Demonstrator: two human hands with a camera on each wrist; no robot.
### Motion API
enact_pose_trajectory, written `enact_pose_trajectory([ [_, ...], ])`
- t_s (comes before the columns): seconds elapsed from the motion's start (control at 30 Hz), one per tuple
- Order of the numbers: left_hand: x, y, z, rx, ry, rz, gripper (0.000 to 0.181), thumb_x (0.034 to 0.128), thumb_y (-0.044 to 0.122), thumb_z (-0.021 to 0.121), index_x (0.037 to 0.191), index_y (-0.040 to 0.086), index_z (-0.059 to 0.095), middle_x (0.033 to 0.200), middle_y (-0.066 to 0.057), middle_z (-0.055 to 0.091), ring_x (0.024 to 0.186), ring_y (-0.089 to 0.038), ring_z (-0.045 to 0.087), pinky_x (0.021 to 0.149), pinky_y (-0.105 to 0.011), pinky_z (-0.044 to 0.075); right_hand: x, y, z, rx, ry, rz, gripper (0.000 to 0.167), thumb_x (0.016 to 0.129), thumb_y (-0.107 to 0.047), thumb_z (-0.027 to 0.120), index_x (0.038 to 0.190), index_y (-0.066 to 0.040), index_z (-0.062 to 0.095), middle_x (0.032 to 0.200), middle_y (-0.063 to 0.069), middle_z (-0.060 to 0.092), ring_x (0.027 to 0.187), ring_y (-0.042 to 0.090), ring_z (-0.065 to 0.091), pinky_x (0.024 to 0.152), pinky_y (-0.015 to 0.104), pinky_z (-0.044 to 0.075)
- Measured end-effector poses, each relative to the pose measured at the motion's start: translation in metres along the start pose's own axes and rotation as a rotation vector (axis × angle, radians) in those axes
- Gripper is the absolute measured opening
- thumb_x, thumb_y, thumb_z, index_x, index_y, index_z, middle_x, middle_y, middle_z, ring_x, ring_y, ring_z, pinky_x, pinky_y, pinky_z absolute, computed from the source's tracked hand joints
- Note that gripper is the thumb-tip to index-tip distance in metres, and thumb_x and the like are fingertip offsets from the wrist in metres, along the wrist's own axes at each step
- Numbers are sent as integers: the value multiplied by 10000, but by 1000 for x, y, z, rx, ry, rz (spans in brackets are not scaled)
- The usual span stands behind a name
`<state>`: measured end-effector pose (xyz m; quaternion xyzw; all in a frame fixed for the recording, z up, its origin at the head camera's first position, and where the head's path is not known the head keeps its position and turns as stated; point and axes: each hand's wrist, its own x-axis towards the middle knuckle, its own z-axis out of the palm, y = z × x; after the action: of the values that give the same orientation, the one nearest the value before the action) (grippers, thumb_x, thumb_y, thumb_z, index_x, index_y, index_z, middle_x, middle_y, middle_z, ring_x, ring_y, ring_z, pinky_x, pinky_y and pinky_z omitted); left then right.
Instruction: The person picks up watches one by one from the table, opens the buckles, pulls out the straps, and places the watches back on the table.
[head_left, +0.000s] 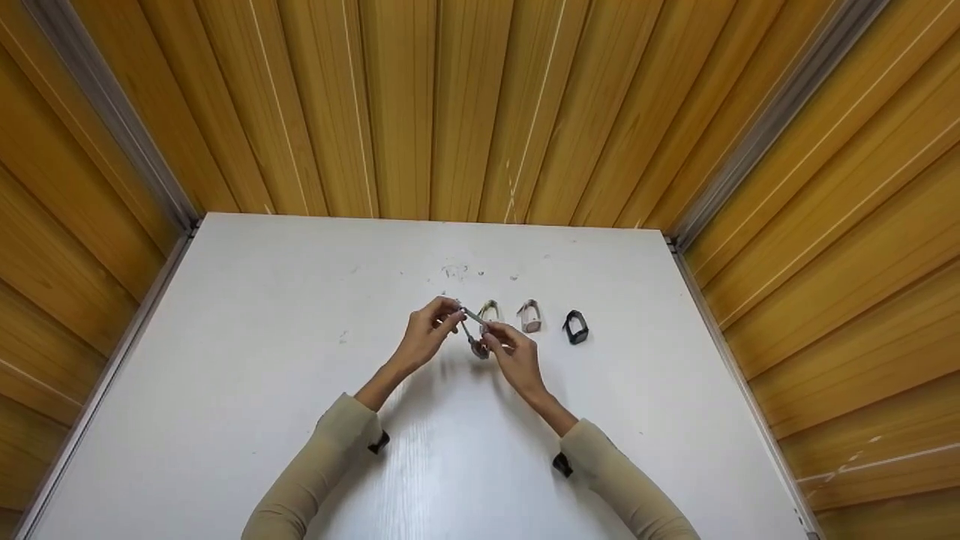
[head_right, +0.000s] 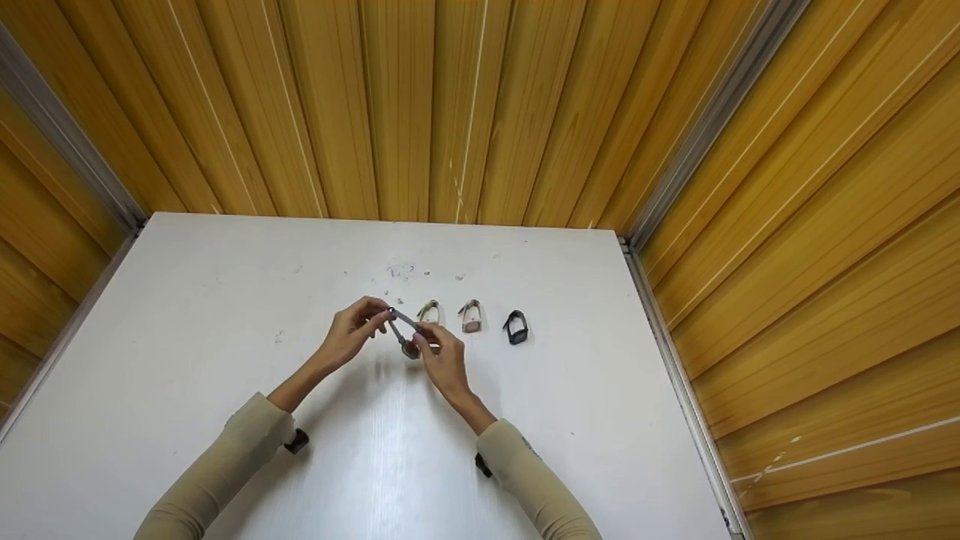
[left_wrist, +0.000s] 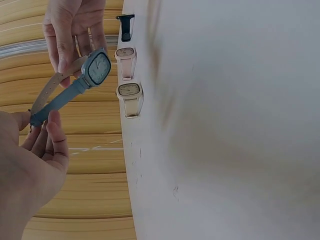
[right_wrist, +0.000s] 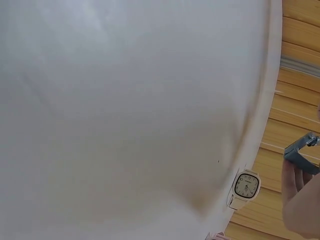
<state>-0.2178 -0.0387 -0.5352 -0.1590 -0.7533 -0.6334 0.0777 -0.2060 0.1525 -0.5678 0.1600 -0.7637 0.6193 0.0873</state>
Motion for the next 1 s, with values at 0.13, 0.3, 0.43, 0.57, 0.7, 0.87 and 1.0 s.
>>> enact_pose_trajectory([
  [0.13,1,0,2,-22,3,-11,160,997,-22,587,1113,-132,599,938,-349,689,788,-524,638,599,-122,417,2,-1,-1,-1,18,-1,229,952,101,619,1166,175,646,1068,372,693,937,528,697,810,501,620],
  [0.3,0,-3,5,-43,3,2,149,1024,-16,538,1127,-121,557,963,-326,701,790,-529,633,613,-162,476,2,-2,-1,6,30,-9,233,965,108,592,1176,205,615,1065,398,673,930,549,687,799,553,604],
  [0.43,-2,-5,5,-63,-12,7,166,1040,-26,503,1153,-143,533,961,-346,671,794,-516,639,665,-298,582,2,-1,-2,55,35,48,258,977,96,580,1202,224,579,1087,419,654,968,567,677,806,547,601],
  [0.57,-3,-9,7,-69,-33,-34,200,1046,-31,487,1194,-164,511,984,-372,639,846,-534,643,760,-469,615,2,2,-3,96,37,99,270,984,83,580,1216,222,570,1090,435,641,967,568,678,793,504,617],
  [0.7,-1,-28,11,-49,-29,-76,255,1019,-62,518,1252,-162,486,1043,-363,640,908,-542,647,810,-538,595,1,4,-3,107,57,116,266,985,73,587,1214,208,578,1058,412,652,943,537,696,774,477,626],
  [0.87,0,-47,15,-17,14,-59,290,970,-69,606,1254,-94,550,1064,-327,678,940,-495,679,801,-486,610,1,5,-3,143,73,146,272,993,65,580,1220,213,566,1056,401,650,954,525,701,778,448,632],
  [1.0,0,-50,15,-3,67,-61,284,945,-40,665,1226,-36,626,1051,-265,722,961,-420,716,812,-394,625,1,5,-2,163,73,172,290,995,57,582,1231,222,553,1085,426,628,977,540,693,794,443,629],
])
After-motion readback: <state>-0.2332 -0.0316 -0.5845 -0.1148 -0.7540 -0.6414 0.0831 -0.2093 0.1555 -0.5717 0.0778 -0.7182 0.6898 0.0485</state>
